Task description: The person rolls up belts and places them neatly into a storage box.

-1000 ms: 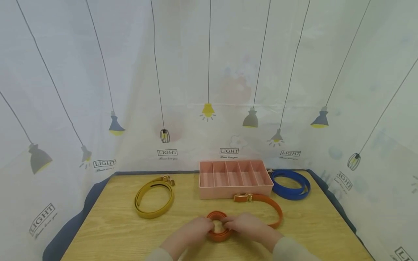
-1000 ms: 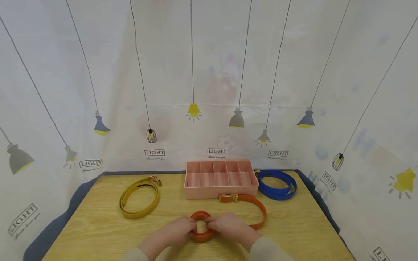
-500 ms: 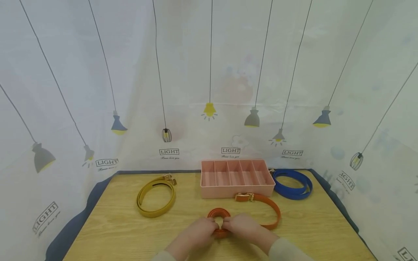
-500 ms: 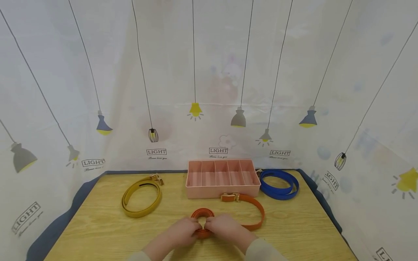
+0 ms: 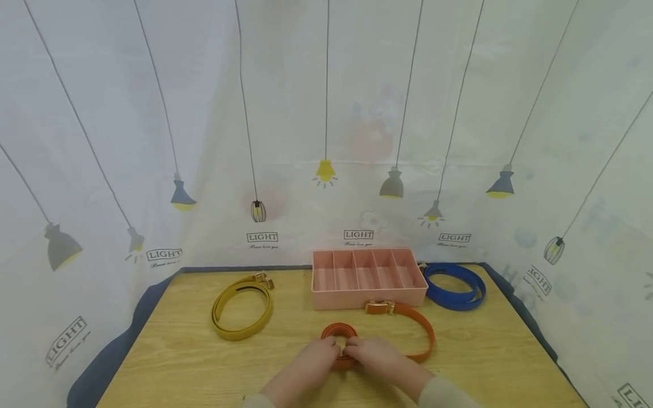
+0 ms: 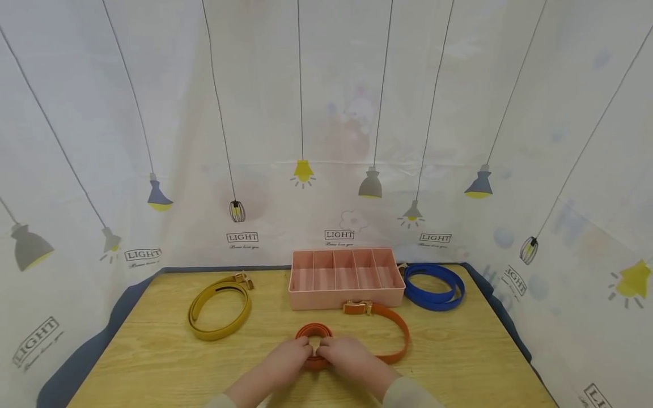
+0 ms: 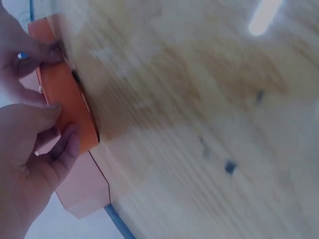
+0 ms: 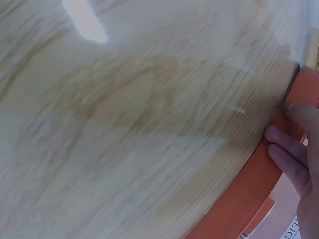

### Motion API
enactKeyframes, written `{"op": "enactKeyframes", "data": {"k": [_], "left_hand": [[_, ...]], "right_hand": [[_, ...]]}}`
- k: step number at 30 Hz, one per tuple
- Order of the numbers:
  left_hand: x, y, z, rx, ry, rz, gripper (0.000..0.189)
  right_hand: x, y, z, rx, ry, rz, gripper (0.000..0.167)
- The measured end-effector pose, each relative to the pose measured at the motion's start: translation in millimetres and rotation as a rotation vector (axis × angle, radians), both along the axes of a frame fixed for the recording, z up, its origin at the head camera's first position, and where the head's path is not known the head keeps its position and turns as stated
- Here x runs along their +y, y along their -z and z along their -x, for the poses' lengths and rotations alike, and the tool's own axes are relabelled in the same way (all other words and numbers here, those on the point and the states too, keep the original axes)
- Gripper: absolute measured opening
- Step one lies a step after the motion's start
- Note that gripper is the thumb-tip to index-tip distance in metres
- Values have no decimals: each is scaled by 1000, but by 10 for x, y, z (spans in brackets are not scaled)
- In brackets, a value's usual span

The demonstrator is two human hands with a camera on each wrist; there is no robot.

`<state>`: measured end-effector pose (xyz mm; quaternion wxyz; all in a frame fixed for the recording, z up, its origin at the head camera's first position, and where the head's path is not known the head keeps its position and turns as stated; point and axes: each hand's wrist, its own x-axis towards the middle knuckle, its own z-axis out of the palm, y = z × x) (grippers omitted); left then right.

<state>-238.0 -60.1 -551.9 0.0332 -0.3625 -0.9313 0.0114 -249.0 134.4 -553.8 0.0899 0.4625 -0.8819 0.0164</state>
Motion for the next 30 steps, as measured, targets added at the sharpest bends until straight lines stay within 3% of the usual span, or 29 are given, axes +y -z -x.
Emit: {"op": "enactKeyframes", "data": {"k": [3,8,11,14,17,20,26,30], "left_hand": [[-71,-16,27,-29,31,8,6],[-191,-56,77,-163,95,-24,11],[-243,-68,80,-175,133,-51,11],[-265,-50,67,-134,150,-53,10],[-254,-39,47,-87,142,-33,8],[-213,-37,29,-58,125,-20,8],[-74,16,14,-110,49,-22,9],[24,32,-16,-75,0,-33,15]], "right_hand": [[55,3,1,-68,30,-5,32],[113,-25,18,-125,46,-60,40],[127,-46,24,-117,19,-56,37],[118,-46,23,-66,-10,-41,27],[96,-23,17,-8,-17,-30,17],[58,-1,14,-5,-2,-29,14],[-20,13,12,-63,17,-25,14],[-37,40,22,-59,30,-6,13]]}}
